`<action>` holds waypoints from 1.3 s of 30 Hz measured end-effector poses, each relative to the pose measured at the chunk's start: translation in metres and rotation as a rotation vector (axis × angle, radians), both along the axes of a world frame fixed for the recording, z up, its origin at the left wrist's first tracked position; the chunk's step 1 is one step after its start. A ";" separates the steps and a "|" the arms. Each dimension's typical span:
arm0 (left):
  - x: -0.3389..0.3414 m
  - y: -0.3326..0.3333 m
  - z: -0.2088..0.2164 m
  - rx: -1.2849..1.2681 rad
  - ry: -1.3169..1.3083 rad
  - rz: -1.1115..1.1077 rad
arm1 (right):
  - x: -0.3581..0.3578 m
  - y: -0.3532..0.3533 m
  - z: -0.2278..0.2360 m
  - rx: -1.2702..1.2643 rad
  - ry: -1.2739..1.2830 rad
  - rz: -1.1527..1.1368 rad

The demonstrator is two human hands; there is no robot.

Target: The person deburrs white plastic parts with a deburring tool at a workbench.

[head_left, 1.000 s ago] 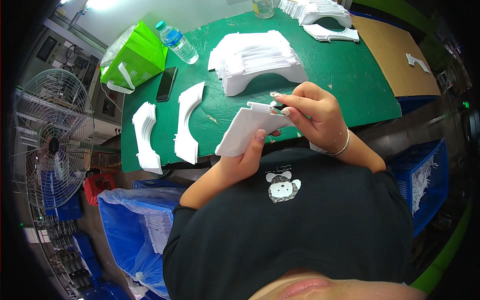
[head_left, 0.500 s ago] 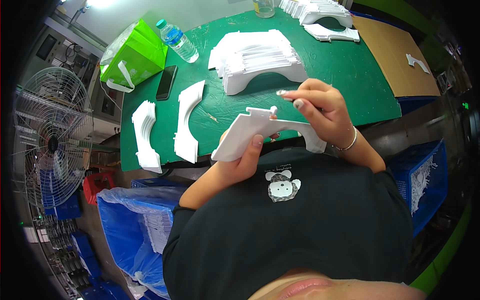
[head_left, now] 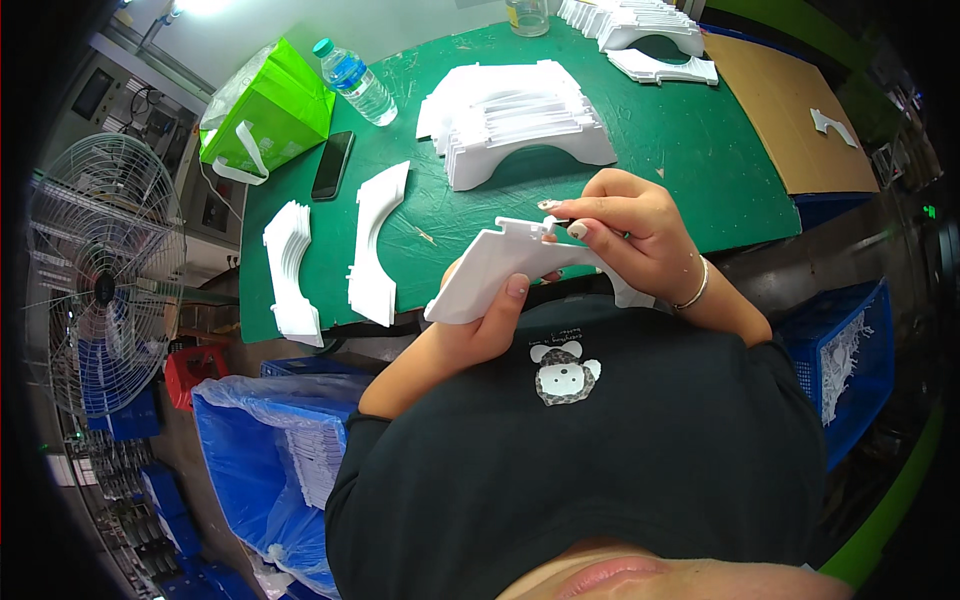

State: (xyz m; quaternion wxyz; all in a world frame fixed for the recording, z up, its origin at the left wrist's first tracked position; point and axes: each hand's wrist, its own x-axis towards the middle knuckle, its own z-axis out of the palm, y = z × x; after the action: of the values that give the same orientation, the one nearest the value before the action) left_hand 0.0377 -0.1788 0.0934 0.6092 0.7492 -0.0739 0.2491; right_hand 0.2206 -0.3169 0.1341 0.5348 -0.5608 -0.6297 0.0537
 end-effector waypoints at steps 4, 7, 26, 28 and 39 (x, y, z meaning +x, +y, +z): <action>0.003 -0.004 0.002 0.002 -0.077 0.036 | 0.002 0.002 0.001 -0.114 -0.164 -0.155; 0.003 -0.001 0.010 0.156 -0.091 -0.005 | 0.009 0.004 -0.005 -0.133 0.003 -0.036; 0.000 0.005 0.002 0.106 -0.070 0.034 | 0.007 0.001 -0.002 -0.128 0.230 0.241; 0.001 0.008 0.002 0.095 -0.098 -0.055 | 0.005 0.003 0.003 -0.238 0.113 0.157; -0.002 0.011 -0.005 -0.010 -0.169 0.056 | 0.030 -0.007 0.004 -0.305 0.166 0.031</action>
State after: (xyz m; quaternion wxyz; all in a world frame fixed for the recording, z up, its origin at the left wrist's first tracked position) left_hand 0.0357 -0.1675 0.0880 0.5973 0.7243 -0.1030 0.3286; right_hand 0.2508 -0.3237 0.1384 0.4927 -0.6195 -0.5764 0.2030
